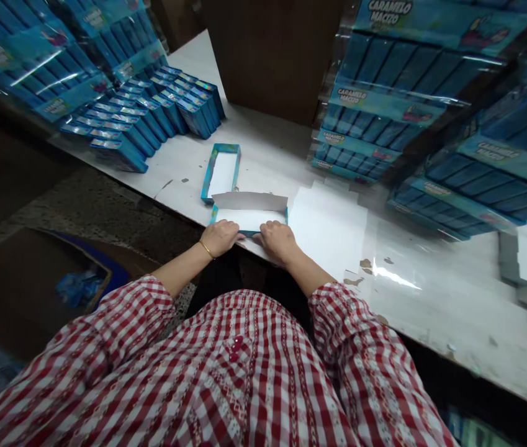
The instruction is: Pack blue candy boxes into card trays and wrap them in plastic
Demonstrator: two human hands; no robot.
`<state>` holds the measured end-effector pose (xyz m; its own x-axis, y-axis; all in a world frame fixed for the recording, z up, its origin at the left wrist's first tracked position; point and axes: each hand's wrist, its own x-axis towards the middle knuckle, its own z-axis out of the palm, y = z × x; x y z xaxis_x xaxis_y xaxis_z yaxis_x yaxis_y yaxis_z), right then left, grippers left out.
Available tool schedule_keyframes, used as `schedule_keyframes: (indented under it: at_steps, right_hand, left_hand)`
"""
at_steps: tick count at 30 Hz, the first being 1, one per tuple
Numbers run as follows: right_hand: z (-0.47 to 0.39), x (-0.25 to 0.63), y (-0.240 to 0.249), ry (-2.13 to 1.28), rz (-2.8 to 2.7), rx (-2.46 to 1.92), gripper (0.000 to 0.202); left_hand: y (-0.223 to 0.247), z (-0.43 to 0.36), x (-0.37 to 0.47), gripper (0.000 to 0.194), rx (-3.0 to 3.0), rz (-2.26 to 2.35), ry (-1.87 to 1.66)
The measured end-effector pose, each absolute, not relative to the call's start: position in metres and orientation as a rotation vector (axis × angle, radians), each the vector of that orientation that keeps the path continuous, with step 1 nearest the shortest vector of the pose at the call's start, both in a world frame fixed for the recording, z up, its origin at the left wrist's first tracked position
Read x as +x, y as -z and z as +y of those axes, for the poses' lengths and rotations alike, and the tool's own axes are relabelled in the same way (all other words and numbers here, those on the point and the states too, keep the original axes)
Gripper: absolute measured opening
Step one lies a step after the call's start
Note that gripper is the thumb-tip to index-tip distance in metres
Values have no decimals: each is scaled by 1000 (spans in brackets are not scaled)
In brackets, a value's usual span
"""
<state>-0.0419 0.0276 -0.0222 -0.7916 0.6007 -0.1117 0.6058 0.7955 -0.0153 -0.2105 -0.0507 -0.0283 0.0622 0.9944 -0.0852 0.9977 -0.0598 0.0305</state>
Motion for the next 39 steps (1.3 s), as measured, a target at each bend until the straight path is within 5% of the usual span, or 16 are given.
schedule_keyframes:
  at_steps: [6, 11, 15, 20, 26, 30, 35, 39]
  right_hand:
    - [45, -40, -4, 155, 2906, 861, 48]
    - [84, -56, -29, -109, 3178, 1008, 55]
    - [106, -65, -20, -80, 3011, 818, 27]
    - [105, -49, -2, 65, 3119, 452, 30]
    - [121, -53, -2, 1075, 2886, 780, 26]
    - [127, -57, -6, 1417, 2642, 856, 27]
    - [125, -55, -7, 1416, 2554, 846, 30]
    - [127, -55, -6, 934, 2698, 693, 38]
  left_hand:
    - [17, -53, -204, 37, 2161, 2079, -20]
    - [6, -56, -223, 41, 2014, 2367, -651]
    - [-3, -37, -259, 40, 1870, 2403, -1029]
    - [-4, -8, -277, 31, 1944, 1974, -654]
    - [-9, 14, -277, 39, 1822, 1804, -318]
    - [-10, 11, -283, 34, 1827, 1724, -332]
    - [-2, 2, -284, 32, 1823, 1661, -352]
    - [1, 1, -276, 49, 1909, 1681, -274]
